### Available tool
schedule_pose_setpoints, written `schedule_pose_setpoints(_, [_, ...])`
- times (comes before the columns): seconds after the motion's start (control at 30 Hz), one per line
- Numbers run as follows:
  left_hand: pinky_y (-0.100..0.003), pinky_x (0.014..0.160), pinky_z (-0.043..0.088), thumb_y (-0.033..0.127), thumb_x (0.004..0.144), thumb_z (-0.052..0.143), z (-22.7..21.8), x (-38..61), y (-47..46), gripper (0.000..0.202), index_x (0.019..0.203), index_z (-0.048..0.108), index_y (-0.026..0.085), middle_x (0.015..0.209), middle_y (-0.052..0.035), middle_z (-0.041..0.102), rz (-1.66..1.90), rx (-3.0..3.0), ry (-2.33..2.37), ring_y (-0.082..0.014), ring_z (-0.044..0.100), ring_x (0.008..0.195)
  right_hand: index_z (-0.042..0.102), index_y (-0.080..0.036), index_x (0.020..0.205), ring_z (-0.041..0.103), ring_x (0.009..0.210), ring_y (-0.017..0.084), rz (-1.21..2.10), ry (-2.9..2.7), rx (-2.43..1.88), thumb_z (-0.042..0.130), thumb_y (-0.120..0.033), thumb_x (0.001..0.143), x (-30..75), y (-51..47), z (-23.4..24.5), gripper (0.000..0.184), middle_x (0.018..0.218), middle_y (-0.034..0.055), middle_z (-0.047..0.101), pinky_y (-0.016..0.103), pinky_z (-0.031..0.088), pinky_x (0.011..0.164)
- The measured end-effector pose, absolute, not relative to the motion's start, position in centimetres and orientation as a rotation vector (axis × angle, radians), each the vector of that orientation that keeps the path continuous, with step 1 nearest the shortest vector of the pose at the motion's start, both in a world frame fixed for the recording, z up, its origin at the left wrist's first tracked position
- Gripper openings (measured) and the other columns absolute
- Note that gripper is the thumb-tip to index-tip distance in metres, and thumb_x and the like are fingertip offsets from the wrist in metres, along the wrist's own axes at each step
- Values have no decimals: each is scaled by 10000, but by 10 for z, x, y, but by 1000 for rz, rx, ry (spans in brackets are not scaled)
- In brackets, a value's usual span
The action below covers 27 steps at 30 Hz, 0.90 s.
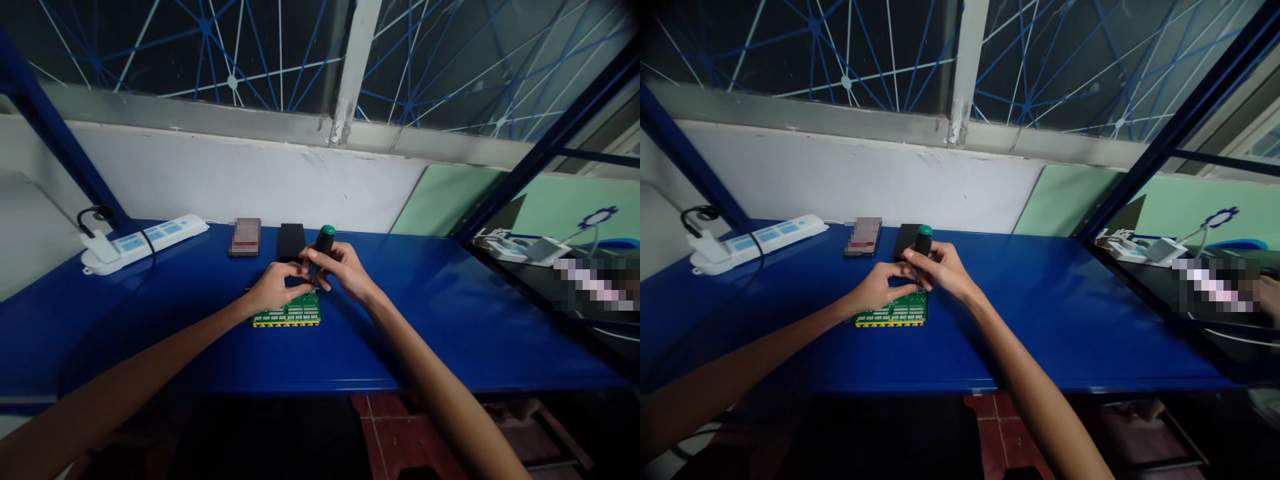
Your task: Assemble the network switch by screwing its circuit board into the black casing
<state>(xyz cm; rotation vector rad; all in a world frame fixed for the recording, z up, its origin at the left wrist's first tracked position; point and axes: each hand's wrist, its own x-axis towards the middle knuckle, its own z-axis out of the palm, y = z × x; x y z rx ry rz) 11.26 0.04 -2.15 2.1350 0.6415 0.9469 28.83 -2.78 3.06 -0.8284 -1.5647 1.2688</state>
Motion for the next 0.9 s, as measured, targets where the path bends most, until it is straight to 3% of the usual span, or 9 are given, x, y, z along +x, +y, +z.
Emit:
schedule_pose_setpoints(0.33, [-369,863,524,225,869,603,-16,112,-2,160,926,740,167,963,-69,738,918,2203,566,-203,681,912,654,-167,783,499,381,67,1307,-1569,-811,704,-472,790,286,-27,29,309,694,8,669,242,367,384])
schedule_pose_setpoints(0.9, [-374,858,527,280,841,657,-21,114,0,143,869,739,166,909,-68,729,953,2176,633,-194,675,872,649,-164,770,477,384,49,1260,-1582,-821,690,-462,818,287,-29,30,305,697,-1,662,234,366,391])
